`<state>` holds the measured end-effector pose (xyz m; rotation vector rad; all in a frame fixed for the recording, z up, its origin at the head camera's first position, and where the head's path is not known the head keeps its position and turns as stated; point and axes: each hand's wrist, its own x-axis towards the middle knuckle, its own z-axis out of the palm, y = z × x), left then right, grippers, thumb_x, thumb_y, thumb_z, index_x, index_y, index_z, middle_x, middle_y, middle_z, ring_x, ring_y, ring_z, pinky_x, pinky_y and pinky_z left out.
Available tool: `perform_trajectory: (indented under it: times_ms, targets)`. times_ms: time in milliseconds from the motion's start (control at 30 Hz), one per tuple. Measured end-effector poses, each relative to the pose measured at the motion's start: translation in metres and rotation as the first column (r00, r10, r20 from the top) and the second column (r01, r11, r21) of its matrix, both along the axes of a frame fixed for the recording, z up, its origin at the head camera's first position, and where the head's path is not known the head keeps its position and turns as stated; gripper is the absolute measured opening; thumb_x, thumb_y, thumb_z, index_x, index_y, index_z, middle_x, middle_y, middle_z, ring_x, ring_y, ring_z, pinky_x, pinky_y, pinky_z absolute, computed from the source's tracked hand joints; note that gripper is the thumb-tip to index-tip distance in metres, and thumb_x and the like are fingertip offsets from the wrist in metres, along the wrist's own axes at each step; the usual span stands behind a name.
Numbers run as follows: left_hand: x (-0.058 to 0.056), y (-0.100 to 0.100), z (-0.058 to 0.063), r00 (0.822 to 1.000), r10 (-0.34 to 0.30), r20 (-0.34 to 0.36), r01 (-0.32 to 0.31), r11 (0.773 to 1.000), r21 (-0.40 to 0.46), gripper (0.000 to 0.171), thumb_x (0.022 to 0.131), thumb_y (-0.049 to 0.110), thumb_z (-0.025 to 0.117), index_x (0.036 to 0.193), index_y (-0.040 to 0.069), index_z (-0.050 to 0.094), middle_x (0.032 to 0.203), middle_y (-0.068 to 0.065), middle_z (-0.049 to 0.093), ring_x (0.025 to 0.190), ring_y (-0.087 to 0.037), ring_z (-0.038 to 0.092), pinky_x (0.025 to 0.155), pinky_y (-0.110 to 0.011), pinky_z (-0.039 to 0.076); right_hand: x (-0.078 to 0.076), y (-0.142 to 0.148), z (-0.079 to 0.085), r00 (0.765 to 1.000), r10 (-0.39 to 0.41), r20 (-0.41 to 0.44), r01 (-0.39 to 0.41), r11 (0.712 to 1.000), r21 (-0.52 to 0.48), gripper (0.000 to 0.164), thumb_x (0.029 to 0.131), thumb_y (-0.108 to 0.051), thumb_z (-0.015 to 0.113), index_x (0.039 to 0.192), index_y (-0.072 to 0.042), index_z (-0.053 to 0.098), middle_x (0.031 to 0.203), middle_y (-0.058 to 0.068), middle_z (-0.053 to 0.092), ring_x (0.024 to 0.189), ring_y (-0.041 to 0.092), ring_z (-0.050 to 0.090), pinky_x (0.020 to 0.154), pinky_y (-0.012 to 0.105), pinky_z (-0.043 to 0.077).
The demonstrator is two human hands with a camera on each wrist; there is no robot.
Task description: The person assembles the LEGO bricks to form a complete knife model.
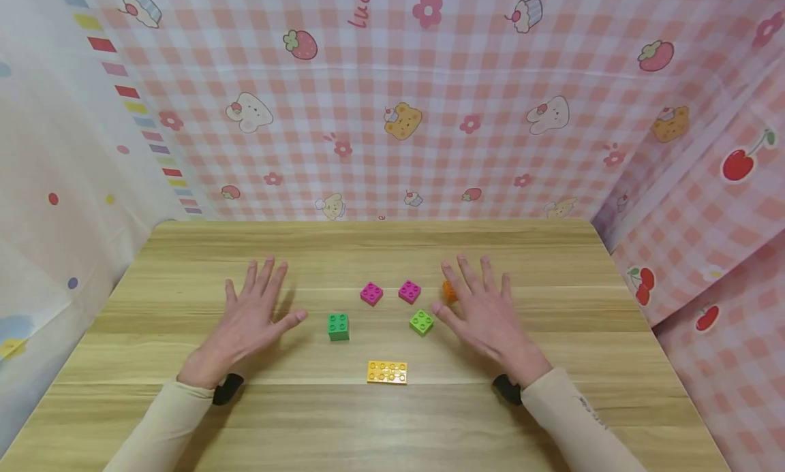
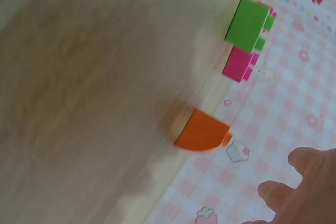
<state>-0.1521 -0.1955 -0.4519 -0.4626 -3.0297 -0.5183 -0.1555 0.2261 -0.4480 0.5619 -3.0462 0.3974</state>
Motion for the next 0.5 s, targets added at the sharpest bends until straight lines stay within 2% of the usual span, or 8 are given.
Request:
perform_trajectory:
  times_ms: [233, 500]
  targets:
    - [0.002, 0.005, -0.002, 0.999, -0.048, 0.003, 0.048, 0.999, 0.011, 0.097, 0.098, 0.069, 0.050, 0.166, 0.008, 0.016, 0.171, -0.021, 0.006, 0.155, -0.048, -0.003, 0.113, -0.080, -0.005, 0.008, -0.012, -0.001, 0.997, 0.077, -0.024, -0.077, 0.997, -0.003, 0.079, 0.104, -0.062, 0.044, 0.166, -0.018, 0.022, 0.172, 0.014, 0.016, 0.155, 0.048, 0.004, 0.116, 0.078, 0.006]
    - [0.005, 0.013, -0.004, 0.995, -0.098, 0.011, 0.098, 0.995, 0.019, 0.096, 0.098, 0.068, 0.052, 0.165, 0.008, 0.019, 0.171, -0.021, 0.008, 0.155, -0.049, 0.001, 0.113, -0.081, -0.001, 0.016, -0.022, -0.002, 0.987, 0.157, -0.022, -0.157, 0.988, 0.010, 0.079, 0.104, -0.063, 0.046, 0.165, -0.018, 0.026, 0.172, 0.008, 0.017, 0.157, 0.041, 0.005, 0.119, 0.073, 0.004]
